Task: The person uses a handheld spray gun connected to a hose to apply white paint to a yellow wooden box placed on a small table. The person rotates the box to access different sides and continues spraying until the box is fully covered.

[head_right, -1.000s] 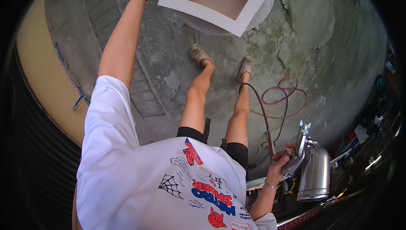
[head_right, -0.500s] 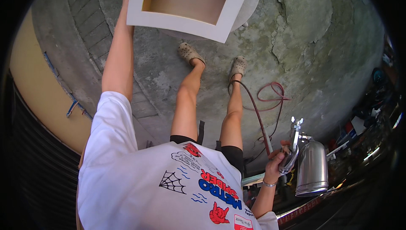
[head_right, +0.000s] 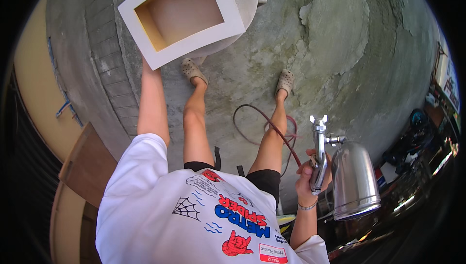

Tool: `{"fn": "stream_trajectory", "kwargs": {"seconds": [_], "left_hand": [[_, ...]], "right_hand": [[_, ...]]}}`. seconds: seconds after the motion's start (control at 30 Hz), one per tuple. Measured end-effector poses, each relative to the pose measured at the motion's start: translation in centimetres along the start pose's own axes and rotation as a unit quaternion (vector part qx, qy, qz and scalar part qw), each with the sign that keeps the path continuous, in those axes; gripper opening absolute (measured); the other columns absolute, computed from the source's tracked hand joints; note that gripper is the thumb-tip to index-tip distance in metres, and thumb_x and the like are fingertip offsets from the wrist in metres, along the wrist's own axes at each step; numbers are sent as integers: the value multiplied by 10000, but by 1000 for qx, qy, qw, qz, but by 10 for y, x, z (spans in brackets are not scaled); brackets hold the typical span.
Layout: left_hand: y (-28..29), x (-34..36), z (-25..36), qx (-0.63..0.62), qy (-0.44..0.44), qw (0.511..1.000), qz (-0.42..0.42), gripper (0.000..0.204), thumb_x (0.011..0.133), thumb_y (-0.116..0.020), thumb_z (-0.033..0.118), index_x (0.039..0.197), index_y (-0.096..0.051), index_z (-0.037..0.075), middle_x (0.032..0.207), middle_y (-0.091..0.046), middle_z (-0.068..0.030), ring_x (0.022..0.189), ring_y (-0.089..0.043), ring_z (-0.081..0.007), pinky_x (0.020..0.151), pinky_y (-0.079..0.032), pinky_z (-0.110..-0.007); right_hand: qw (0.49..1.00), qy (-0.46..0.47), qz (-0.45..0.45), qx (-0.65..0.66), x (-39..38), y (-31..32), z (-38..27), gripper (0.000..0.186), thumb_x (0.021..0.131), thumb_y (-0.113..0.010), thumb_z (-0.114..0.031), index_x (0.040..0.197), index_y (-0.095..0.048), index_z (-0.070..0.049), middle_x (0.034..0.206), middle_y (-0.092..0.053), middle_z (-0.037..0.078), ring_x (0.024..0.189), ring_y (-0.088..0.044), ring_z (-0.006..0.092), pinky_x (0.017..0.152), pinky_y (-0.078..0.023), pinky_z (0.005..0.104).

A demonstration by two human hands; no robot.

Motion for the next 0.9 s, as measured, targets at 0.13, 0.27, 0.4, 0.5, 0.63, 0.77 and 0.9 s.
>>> {"fn": "stream_trajectory", "kwargs": {"seconds": [0.13, 0.27, 0.4, 0.5, 0.63, 0.77, 0.9], "left_hand": [[-16, -61, -46, -61, -44, 996, 49, 615, 1091, -388, 532, 1475, -432, 53, 1448, -497, -122, 1298, -498, -313, 1083, -426, -485], [-66, -104, -104, -99, -93, 986, 92, 659, 1097, -363, 547, 1531, -391, 52, 1523, -466, -131, 1373, -474, -332, 1140, -409, -502], [-102, -106, -136, -137, -146, 978, 52, 697, 1102, -320, 567, 1574, -363, 57, 1583, -443, -127, 1438, -445, -345, 1191, -386, -510], [-120, -100, -141, -151, -137, 979, -14, 700, 1107, -261, 579, 1576, -367, 71, 1594, -444, -102, 1457, -424, -345, 1207, -369, -503], [-88, -119, -146, -133, -16, 974, 181, 650, 1121, -309, 519, 1539, -390, 28, 1532, -499, -131, 1369, -508, -284, 1164, -401, -442], [-121, -252, -159, 24, -105, 897, 428, 544, 1111, -389, 420, 910, -668, -2, 1047, -713, -140, 1013, -651, -254, 1018, -462, -426], [-276, -414, -205, 207, -119, 970, 39, 423, 1067, -456, 325, 970, -712, 3, 1201, -715, -162, 1138, -645, -288, 994, -462, -426]], "right_hand": [[995, 87, -36, 24, 23, 21, 38, 559, 1012, -678, -318, 1340, -500, 98, 1074, -709, 185, 553, -572, 85, 503, -451, 235], [985, 142, -85, 46, 79, 70, 83, 464, 1007, -674, -242, 1309, -551, 89, 1010, -721, 135, 560, -563, 71, 514, -448, 232], [961, 236, -140, 18, 134, 90, 117, 454, 1053, -614, -230, 1366, -521, 86, 1086, -705, 189, 519, -570, 65, 447, -438, 220], [961, 241, -129, 34, 162, 107, 133, 391, 1031, -642, -198, 1296, -575, 82, 1029, -709, 142, 538, -561, 57, 487, -440, 223], [966, 211, -128, 72, 165, 113, 139, 351, 1012, -680, -192, 1223, -604, 77, 924, -711, 84, 543, -556, 60, 517, -438, 234], [962, 219, -138, 90, 152, 104, 144, 366, 1016, -680, -213, 1239, -590, 63, 920, -721, 76, 545, -564, 56, 512, -438, 231], [940, 283, -150, 116, 132, 85, 129, 477, 1066, -602, -269, 1393, -556, 74, 1105, -712, 154, 561, -563, 39, 430, -434, 203]]}}
Point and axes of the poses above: each hand's wrist, its own x-axis towards the middle knuckle, its own y-axis out of the back of the hand, z = x × y, the point moved 5 cm from there along x, towards the middle knuckle
